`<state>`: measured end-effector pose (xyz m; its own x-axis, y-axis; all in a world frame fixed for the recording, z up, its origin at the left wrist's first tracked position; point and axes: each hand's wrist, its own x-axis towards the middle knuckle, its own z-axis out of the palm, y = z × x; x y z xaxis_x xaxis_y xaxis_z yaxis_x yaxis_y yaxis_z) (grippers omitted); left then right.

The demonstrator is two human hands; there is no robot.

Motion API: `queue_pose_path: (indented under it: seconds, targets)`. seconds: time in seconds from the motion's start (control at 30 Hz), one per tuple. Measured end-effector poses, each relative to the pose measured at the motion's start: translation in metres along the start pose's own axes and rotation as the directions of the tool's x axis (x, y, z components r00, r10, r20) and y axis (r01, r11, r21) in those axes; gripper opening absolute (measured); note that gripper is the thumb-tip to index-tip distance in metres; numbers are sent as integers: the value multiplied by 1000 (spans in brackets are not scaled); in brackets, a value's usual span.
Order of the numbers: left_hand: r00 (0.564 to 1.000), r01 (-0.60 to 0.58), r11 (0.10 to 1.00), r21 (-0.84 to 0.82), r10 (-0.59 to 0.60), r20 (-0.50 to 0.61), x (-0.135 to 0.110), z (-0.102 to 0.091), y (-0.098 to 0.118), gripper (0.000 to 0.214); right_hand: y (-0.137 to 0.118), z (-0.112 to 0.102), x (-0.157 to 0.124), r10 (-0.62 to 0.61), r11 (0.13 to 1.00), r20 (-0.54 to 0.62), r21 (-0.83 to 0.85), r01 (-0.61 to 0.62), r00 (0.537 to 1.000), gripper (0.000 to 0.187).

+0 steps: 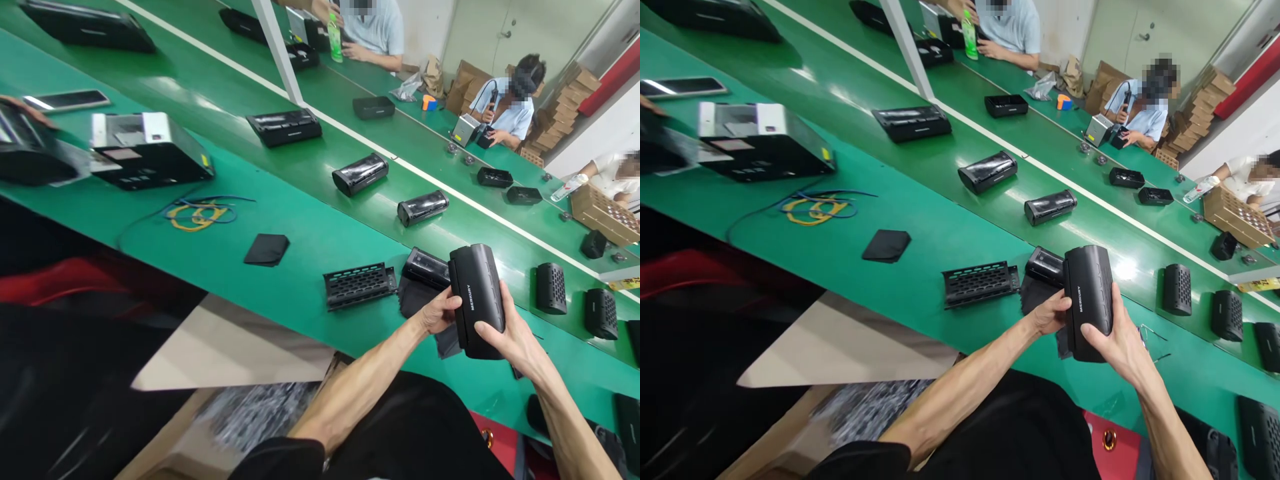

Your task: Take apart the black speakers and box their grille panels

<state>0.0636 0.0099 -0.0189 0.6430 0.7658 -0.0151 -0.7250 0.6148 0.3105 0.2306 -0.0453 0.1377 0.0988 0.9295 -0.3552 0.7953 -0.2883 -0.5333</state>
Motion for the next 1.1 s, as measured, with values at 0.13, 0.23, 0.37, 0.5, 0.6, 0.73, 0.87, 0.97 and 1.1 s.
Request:
queue_pose_path:
  seconds: [0.13, 0.23, 0.37, 0.5, 0.6, 0.73, 0.87, 0.97, 1.1]
  targets:
    - [999, -13, 1000, -9, 13, -30, 4, 2, 1, 72, -3, -2, -3, 16, 1000, 15, -14, -16, 1000, 122]
    - [999, 9, 1000, -9, -9, -44, 6, 5, 0, 74, -4, -5, 1, 4, 999, 77, 49, -8, 997, 124]
    - [996, -34, 999, 11, 35, -79, 10, 14, 0, 73, 4, -13, 12, -36, 992, 109, 127, 22, 993, 122]
    - [982, -127, 991, 46, 132, -134, 13, 20, 7, 72, 21, 4, 3, -112, 966, -105, 220, 133, 988, 121]
    - [964, -183, 980, 75, 194, -181, 15, 22, 11, 71, 27, 42, -12, -74, 950, -340, 262, 170, 937, 128]
    - [949, -195, 974, 115, 217, -228, 19, 27, 7, 71, 20, 79, -11, -2, 938, -557, 286, 194, 830, 108]
    - [976, -83, 974, 210, 122, -178, 20, 22, 24, 74, 27, 66, -5, 38, 904, -565, 371, 212, 824, 98]
    - [983, -86, 925, 371, 138, -118, 18, 16, 67, 87, 49, 46, -14, 64, 864, -473, 467, 189, 879, 96]
    - [987, -158, 755, 636, 134, 86, 19, 26, 124, 110, 73, 34, -26, -19, 830, -360, 515, 215, 933, 97]
